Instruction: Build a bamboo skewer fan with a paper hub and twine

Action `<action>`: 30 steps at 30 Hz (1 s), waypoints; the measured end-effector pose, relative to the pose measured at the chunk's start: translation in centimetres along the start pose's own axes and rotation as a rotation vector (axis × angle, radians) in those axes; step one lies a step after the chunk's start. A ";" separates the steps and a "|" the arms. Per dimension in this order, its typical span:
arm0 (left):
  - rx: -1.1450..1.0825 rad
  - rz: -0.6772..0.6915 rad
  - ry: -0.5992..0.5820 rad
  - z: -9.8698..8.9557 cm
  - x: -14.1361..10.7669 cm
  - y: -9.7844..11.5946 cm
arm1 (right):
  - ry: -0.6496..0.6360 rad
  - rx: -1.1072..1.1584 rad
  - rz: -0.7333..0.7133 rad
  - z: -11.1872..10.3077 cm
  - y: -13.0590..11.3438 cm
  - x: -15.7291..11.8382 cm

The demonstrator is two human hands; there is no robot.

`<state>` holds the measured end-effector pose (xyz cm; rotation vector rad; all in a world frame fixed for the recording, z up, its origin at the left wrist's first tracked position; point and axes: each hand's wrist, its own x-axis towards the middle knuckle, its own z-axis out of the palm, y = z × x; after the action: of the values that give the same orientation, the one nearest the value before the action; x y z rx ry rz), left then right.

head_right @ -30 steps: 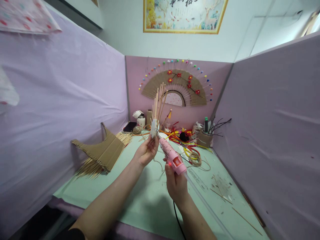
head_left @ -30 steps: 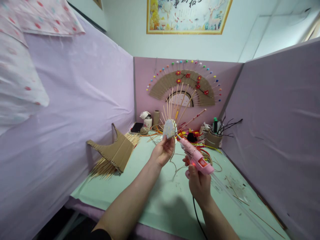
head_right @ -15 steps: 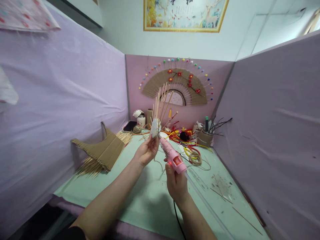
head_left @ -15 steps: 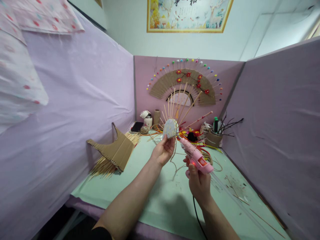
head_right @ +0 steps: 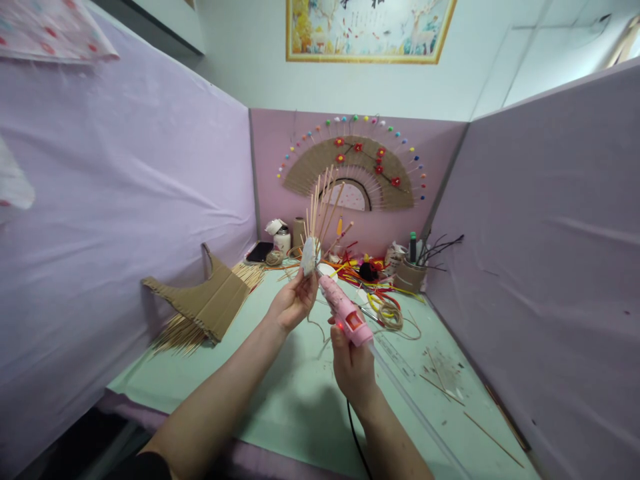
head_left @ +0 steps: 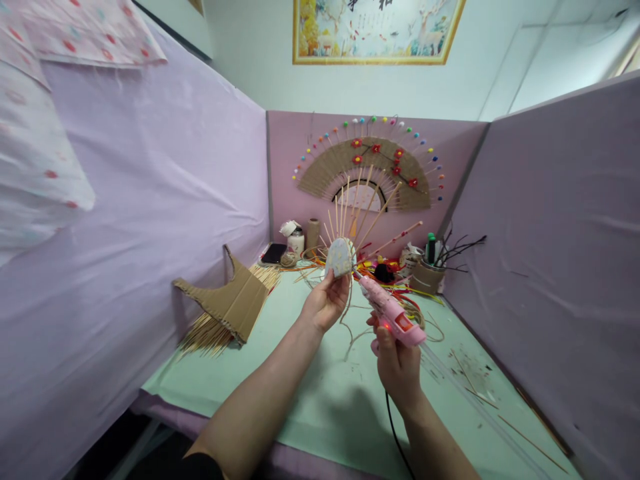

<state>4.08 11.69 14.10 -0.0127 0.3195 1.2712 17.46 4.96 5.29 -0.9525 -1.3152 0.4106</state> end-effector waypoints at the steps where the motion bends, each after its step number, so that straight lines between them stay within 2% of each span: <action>1: 0.002 0.002 0.002 0.0 0.0 0.0 | 0.002 0.003 0.002 0.0 0.0 0.0; 30: 0.000 0.020 0.022 -0.1 -0.3 0.0 | -0.006 -0.036 -0.062 -0.1 0.3 -0.2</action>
<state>4.00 11.37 14.11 -0.0234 0.3393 1.2915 17.62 4.95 4.95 -0.9386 -1.3575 0.3438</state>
